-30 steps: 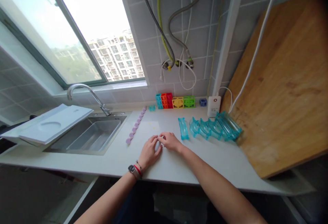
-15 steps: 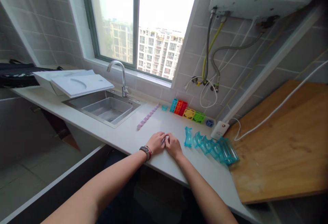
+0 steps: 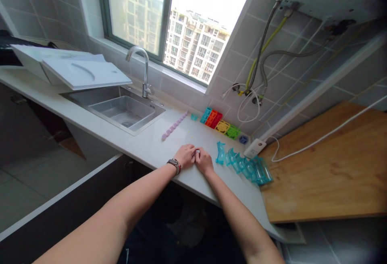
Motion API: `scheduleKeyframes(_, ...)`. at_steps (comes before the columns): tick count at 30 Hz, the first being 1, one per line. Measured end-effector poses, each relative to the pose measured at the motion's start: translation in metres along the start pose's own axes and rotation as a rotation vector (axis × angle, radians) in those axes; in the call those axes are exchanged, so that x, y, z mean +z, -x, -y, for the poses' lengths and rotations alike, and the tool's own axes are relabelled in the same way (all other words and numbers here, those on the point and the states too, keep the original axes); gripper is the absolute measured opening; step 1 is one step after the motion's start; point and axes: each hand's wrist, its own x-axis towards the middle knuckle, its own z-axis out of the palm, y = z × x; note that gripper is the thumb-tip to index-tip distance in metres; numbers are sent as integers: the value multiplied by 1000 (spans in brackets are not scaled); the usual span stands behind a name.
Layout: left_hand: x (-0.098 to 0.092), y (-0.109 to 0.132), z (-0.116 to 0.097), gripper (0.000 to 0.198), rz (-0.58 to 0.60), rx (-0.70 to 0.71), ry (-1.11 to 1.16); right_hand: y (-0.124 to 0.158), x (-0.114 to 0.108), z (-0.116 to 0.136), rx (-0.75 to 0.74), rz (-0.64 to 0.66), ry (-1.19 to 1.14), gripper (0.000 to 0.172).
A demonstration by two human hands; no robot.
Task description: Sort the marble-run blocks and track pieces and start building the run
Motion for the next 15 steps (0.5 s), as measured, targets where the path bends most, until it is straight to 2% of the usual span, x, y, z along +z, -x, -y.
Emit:
scheduleKeyframes(5,-2,-1,-2,34,0,-33,-6,-2,-2,-3,8,19,56,28)
scheduleKeyframes(15,5,-9,-1,37,-1,-213,-45,-2,-4,2,-5,45,90,24)
